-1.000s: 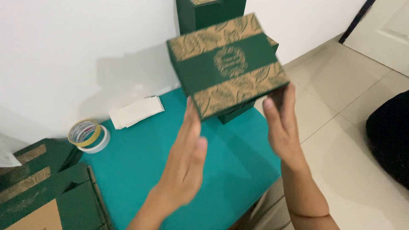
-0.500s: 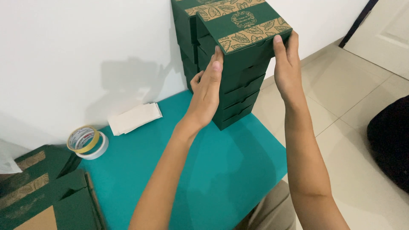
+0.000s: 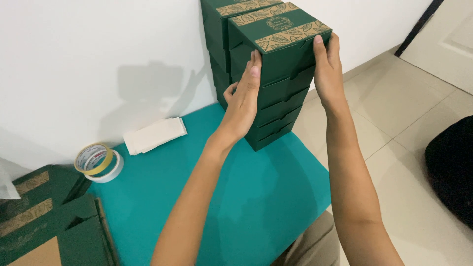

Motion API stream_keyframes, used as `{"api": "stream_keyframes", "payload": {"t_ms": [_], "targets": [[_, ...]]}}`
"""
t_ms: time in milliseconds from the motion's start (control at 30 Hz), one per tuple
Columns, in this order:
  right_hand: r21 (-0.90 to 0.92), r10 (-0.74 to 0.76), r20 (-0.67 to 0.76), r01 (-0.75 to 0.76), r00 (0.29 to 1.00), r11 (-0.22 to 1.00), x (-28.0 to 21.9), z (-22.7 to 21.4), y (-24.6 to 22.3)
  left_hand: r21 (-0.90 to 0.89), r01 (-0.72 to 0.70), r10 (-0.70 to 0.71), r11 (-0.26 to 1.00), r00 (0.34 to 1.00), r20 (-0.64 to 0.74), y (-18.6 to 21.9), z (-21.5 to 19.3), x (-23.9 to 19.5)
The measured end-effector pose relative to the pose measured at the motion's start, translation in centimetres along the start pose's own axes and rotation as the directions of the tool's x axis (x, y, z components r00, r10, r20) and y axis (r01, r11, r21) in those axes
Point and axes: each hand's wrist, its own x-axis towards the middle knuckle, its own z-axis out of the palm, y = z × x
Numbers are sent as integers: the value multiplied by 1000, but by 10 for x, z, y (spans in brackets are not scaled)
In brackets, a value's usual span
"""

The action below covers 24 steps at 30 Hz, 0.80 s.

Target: Folding and assembling cardboard boxes from flat templates and inserting paper slips

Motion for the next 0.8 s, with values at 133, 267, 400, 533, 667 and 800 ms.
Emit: {"api": "stream_keyframes", "payload": {"t_ms": [133,267,400,533,667,800], "targets": [[-3,-2,3,2,1000,1000,0,-1,4,37,-1,1,999,1000,-4,-4,2,1],[-1,-29,0,29,1000,1000,4,-1,16,45,-10,10,999,1000,2,-7,2,2],[-11,2,-7,-2,1000,1000,4,-1,17,51,-28,27,998,999,19,-9,2,3],[24,-35,-15,35,999,999,3,1,20,88,-27,26,996,1000,10,-11,2,6],[38,-64,-42,66,997,997,3,2,31,76,-21,21,997,1000,2,-9,1,4],[9,-169,-56,170,984,985,-1,0,46,111,-77,81,991,996,-26,-20,0,-1]]}}
